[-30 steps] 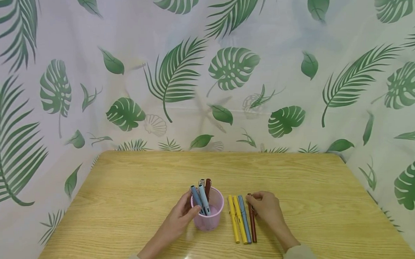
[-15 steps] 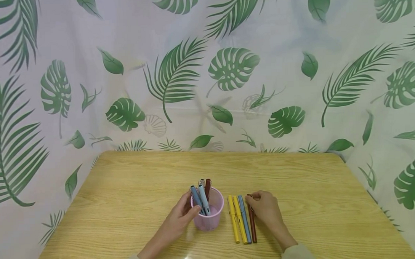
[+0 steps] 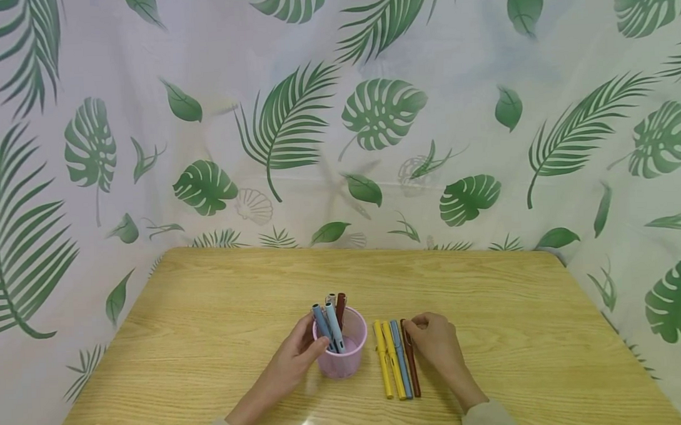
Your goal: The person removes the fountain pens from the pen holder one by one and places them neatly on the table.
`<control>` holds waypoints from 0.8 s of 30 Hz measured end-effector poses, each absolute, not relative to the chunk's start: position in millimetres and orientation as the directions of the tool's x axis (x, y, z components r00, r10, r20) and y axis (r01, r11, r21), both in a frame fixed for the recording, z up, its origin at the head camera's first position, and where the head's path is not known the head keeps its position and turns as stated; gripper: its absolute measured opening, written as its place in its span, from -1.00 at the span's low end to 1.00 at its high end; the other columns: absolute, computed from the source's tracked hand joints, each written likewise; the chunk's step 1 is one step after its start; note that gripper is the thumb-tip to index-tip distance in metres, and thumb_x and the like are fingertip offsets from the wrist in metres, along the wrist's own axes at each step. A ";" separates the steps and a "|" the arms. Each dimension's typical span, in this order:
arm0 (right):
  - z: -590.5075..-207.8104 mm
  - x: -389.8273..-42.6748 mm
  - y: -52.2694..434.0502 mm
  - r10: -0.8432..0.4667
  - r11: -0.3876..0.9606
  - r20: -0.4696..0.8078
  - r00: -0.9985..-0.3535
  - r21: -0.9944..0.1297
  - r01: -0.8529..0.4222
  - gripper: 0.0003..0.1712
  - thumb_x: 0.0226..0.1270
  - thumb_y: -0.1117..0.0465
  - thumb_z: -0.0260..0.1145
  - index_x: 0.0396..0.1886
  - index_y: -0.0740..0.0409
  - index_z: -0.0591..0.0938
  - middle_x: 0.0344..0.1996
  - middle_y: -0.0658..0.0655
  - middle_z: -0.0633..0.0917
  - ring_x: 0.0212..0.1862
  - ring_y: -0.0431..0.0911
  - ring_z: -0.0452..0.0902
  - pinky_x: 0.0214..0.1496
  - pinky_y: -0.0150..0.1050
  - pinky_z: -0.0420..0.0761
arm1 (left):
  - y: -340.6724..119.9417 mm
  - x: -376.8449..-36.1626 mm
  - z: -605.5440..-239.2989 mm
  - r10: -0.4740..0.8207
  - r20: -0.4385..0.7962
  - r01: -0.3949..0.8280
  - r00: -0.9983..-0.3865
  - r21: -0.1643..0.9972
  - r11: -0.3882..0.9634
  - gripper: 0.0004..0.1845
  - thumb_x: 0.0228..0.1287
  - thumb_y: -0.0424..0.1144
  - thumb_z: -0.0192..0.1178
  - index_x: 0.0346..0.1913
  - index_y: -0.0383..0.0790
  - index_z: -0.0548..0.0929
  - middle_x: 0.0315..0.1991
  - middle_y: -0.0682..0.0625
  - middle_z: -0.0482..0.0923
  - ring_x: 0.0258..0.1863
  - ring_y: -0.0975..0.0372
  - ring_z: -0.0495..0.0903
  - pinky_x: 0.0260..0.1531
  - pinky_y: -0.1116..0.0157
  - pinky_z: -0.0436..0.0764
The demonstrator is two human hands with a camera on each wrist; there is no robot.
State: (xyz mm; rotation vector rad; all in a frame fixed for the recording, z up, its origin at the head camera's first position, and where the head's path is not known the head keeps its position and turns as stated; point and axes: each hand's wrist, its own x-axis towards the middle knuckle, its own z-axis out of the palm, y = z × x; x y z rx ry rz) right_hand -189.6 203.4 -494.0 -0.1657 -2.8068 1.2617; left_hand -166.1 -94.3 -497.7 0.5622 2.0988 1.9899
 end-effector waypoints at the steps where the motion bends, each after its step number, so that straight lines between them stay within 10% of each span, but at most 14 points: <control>1: -494.2 -189.6 203.6 0.129 0.655 0.006 -0.992 -0.751 0.081 -0.66 0.48 0.17 0.31 -0.14 0.44 0.73 -0.41 0.16 0.78 -0.44 -0.11 0.63 -0.50 -0.28 0.61 | -94.1 -165.9 -497.6 0.401 0.117 0.137 -0.908 0.990 0.023 -0.29 0.63 -0.25 0.08 0.61 -0.44 0.01 0.55 -0.43 0.10 0.53 -0.20 0.17 0.51 0.03 0.20; 24: -473.4 -193.7 189.5 0.193 0.454 0.009 -0.981 -0.887 0.081 -0.67 0.54 0.20 0.25 0.05 0.38 0.71 -0.29 0.29 0.75 -0.42 0.01 0.69 -0.56 -0.38 0.60 | -93.5 -164.1 -495.7 0.395 0.119 0.150 -0.911 0.987 0.048 -0.29 0.63 -0.24 0.07 0.61 -0.45 0.01 0.56 -0.44 0.06 0.53 -0.23 0.14 0.51 -0.01 0.18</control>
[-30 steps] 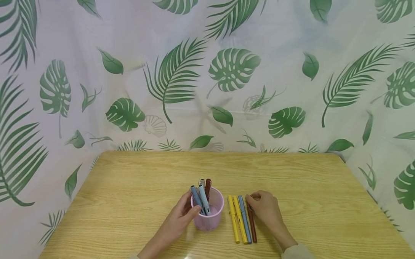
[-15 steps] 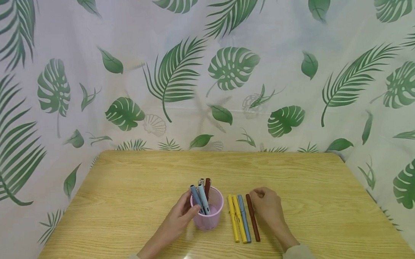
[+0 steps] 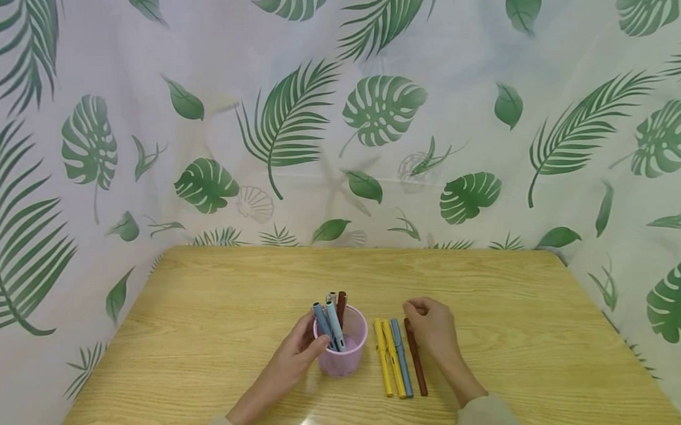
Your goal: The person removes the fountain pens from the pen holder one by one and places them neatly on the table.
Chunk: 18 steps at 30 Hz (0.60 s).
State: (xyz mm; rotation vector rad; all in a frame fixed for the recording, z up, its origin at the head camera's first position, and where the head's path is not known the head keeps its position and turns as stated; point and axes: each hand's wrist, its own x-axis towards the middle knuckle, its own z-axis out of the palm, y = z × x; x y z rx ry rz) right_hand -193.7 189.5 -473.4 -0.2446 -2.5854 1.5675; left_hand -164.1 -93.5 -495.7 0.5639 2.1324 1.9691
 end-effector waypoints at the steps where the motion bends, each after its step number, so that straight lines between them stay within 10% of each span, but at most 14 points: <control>1: -472.4 -194.0 187.4 0.193 0.448 0.009 -0.981 -0.891 0.080 -0.67 0.54 0.20 0.25 0.05 0.38 0.71 -0.28 0.30 0.75 -0.38 0.04 0.71 -0.54 -0.38 0.63 | -93.4 -164.1 -495.7 0.396 0.119 0.150 -0.910 0.987 0.049 -0.29 0.64 -0.24 0.07 0.61 -0.45 0.01 0.56 -0.44 0.05 0.53 -0.23 0.13 0.52 -0.01 0.18; 18: -456.1 -197.9 148.7 0.077 0.306 0.018 -0.997 -0.952 0.006 -0.69 0.52 0.25 0.29 0.07 0.40 0.69 -0.17 0.31 0.74 -0.25 0.00 0.67 -0.24 -0.21 0.77 | -93.9 -164.7 -495.5 0.398 0.125 0.153 -0.909 0.987 0.039 -0.29 0.63 -0.25 0.07 0.61 -0.45 0.00 0.57 -0.43 0.02 0.54 -0.22 0.10 0.52 0.00 0.16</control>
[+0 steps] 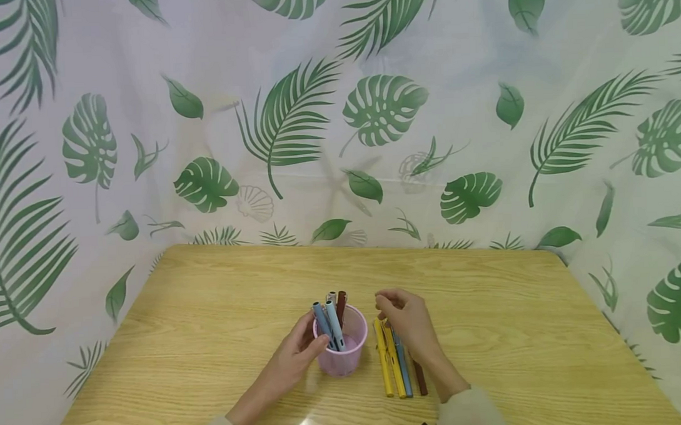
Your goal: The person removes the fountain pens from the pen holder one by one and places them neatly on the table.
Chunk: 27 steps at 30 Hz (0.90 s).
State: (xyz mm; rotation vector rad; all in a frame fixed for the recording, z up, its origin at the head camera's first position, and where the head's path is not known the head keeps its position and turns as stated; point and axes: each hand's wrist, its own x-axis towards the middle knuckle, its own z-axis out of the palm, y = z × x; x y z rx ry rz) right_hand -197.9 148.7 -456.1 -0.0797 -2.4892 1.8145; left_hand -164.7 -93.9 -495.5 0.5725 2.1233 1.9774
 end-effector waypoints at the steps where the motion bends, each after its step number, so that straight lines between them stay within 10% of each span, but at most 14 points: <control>1: -455.4 -197.8 146.2 0.065 0.294 0.024 -0.998 -0.956 -0.004 -0.70 0.52 0.26 0.29 0.07 0.40 0.69 -0.17 0.29 0.74 -0.24 -0.01 0.67 -0.22 -0.19 0.77 | -93.9 -164.6 -495.4 0.398 0.124 0.151 -0.909 0.988 0.038 -0.29 0.63 -0.24 0.07 0.61 -0.45 0.00 0.57 -0.43 0.02 0.54 -0.22 0.11 0.52 0.00 0.16; 27: -459.3 -198.2 111.3 -0.099 0.258 0.116 -0.988 -0.956 -0.138 -0.67 0.43 0.15 0.44 0.06 0.26 0.74 -0.09 0.11 0.77 -0.03 -0.07 0.63 0.02 -0.27 0.64 | -94.7 -164.9 -495.5 0.413 0.121 0.147 -0.903 0.989 0.032 -0.30 0.65 -0.24 0.05 0.62 -0.41 0.00 0.57 -0.40 0.08 0.54 -0.19 0.15 0.52 0.00 0.19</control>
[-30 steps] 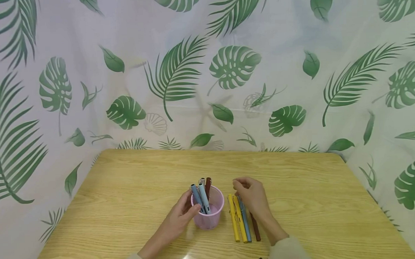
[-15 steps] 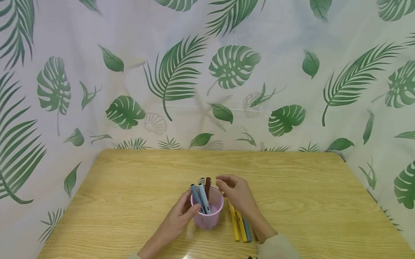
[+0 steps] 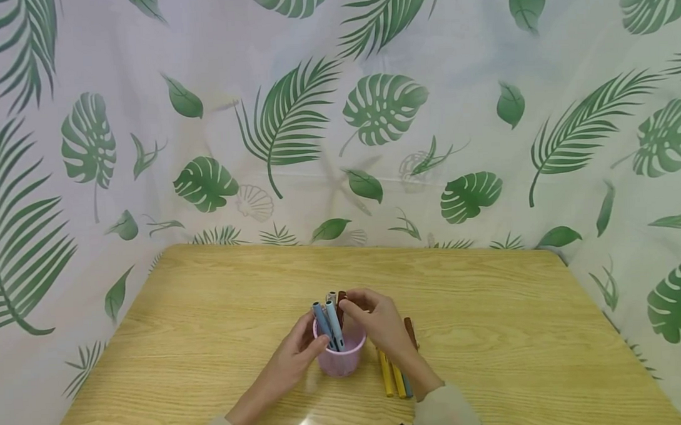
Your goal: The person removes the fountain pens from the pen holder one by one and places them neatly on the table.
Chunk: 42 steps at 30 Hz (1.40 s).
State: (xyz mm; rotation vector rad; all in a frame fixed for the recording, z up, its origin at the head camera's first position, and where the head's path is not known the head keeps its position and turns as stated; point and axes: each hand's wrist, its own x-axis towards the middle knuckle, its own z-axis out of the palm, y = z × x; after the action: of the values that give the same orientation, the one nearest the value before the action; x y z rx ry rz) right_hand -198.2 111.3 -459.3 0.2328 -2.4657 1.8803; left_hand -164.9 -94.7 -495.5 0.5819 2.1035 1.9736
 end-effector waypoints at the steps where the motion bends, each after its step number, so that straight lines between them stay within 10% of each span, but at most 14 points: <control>1: -459.5 -198.1 110.5 -0.103 0.251 0.116 -0.988 -0.958 -0.139 -0.67 0.42 0.16 0.45 0.05 0.26 0.74 -0.10 0.11 0.77 -0.04 -0.07 0.63 0.01 -0.27 0.65 | -94.8 -164.9 -495.5 0.413 0.119 0.145 -0.903 0.989 0.032 -0.30 0.65 -0.23 0.04 0.62 -0.41 0.00 0.57 -0.40 0.08 0.54 -0.19 0.14 0.52 0.00 0.19; 42: -445.9 -184.2 133.9 -0.004 0.205 0.110 -0.994 -0.973 -0.109 -0.75 0.46 0.11 0.41 -0.08 0.22 0.78 -0.17 0.14 0.78 -0.16 0.05 0.67 0.04 -0.15 0.64 | -95.3 -165.2 -496.0 0.400 0.134 0.170 -0.907 0.984 0.057 -0.32 0.63 -0.24 0.08 0.61 -0.37 0.06 0.57 -0.39 0.07 0.53 -0.19 0.16 0.52 0.03 0.19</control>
State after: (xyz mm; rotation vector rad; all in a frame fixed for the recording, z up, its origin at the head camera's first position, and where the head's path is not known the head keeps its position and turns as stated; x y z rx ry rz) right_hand -184.2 133.9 -445.9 0.1112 -2.3726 1.9271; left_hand -165.2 -95.3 -496.0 0.5889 2.1488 1.9588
